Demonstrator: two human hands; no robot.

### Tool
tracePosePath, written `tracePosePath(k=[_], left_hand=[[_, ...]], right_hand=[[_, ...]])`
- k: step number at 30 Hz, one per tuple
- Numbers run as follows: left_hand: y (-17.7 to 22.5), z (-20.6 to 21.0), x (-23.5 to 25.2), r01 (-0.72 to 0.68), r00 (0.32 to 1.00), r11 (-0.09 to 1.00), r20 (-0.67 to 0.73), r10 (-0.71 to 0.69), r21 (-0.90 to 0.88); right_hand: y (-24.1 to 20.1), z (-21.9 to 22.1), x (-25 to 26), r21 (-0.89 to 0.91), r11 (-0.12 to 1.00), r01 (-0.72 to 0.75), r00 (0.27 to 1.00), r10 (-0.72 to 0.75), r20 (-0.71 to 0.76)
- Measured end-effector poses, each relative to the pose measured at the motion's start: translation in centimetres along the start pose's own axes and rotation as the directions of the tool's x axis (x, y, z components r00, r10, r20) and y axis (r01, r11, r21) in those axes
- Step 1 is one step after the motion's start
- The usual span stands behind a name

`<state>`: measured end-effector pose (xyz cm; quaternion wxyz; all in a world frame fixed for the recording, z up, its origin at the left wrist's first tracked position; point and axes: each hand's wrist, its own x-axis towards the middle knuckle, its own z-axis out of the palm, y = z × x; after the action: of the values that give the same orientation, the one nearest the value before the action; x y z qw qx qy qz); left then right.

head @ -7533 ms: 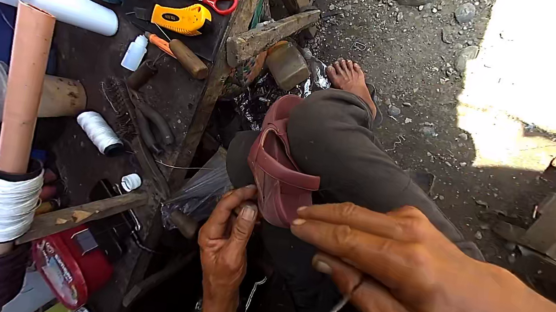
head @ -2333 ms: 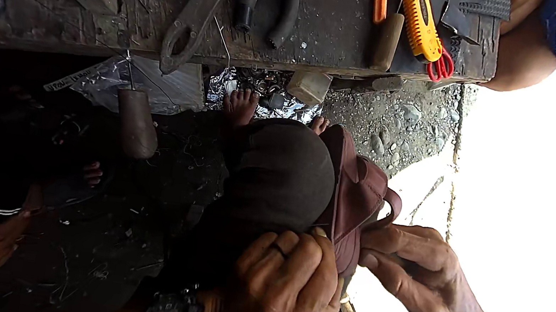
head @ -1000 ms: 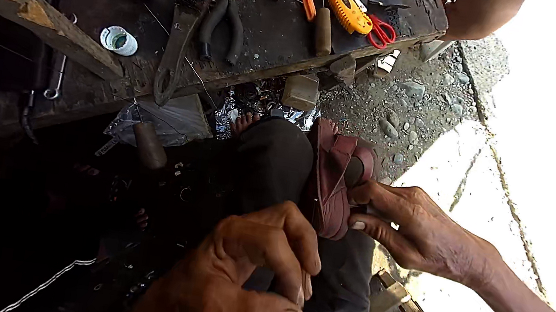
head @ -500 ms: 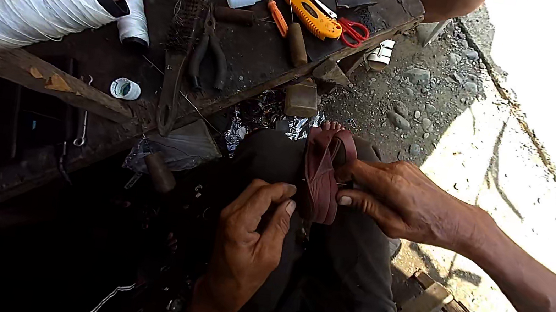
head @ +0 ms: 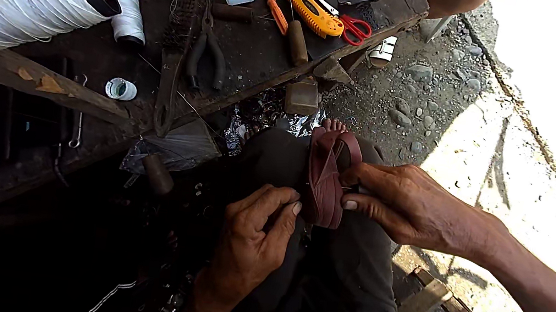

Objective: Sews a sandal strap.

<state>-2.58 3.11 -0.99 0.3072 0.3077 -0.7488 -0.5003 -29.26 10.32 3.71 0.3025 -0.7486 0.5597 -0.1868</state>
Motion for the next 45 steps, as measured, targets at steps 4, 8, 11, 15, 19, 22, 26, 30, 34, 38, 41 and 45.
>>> tracePosePath(k=[4,8,11,15,19,22,26,30,34,38,41,45], left_hand=[[-0.5,-0.3,0.1,-0.034,0.997,0.999,0.074,0.032,0.025],[-1.3,0.1,0.1,-0.120,0.987,0.991,0.112,0.113,0.057],[-1.7,0.2,0.1,-0.143,0.983,0.987,0.124,0.134,0.067],[-1.6,0.1,0.2,-0.143,0.982,0.986,0.134,0.131,0.087],[-1.2,0.0,0.3,-0.118,0.985,0.985,0.139,0.101,0.122],[-0.9,0.0,0.4,-0.111,0.986,0.984,0.143,0.091,0.142],[-0.7,0.0,0.4,-0.107,0.986,0.982,0.145,0.084,0.156],[-0.2,0.2,0.5,-0.093,0.988,0.981,0.138,0.070,0.170],[0.1,0.5,0.7,-0.086,0.992,0.985,0.102,0.071,0.151],[0.4,0.8,0.8,-0.087,0.994,0.986,0.078,0.077,0.143],[0.5,1.1,0.9,-0.081,0.995,0.992,0.065,0.075,0.100],[0.2,1.1,0.9,-0.084,0.995,0.994,0.056,0.080,0.066]], right_hand=[[-1.0,-0.2,-0.2,-0.070,0.997,-0.039,0.999,0.041,0.031],[-3.2,0.0,-0.2,-0.232,0.967,-0.102,0.988,0.127,0.093],[-3.7,0.4,-0.5,-0.260,0.961,-0.098,0.983,0.134,0.123],[-2.3,1.4,-1.0,-0.298,0.953,-0.048,0.999,0.047,-0.011],[-1.6,2.4,-1.5,-0.296,0.952,-0.075,0.991,0.037,-0.132],[-1.5,3.0,-1.9,-0.277,0.953,-0.121,0.980,0.070,-0.187],[-1.6,3.7,-2.6,-0.244,0.953,-0.178,0.964,0.119,-0.236],[-1.5,4.3,-3.2,-0.229,0.945,-0.233,0.946,0.166,-0.280],[-1.6,4.6,-3.8,-0.210,0.932,-0.296,0.921,0.220,-0.321],[-1.6,4.9,-4.6,-0.193,0.913,-0.360,0.894,0.278,-0.351],[-1.2,4.9,-5.8,-0.159,0.900,-0.406,0.869,0.326,-0.373],[0.0,5.0,-9.7,-0.125,0.838,-0.532,0.798,0.446,-0.406]])
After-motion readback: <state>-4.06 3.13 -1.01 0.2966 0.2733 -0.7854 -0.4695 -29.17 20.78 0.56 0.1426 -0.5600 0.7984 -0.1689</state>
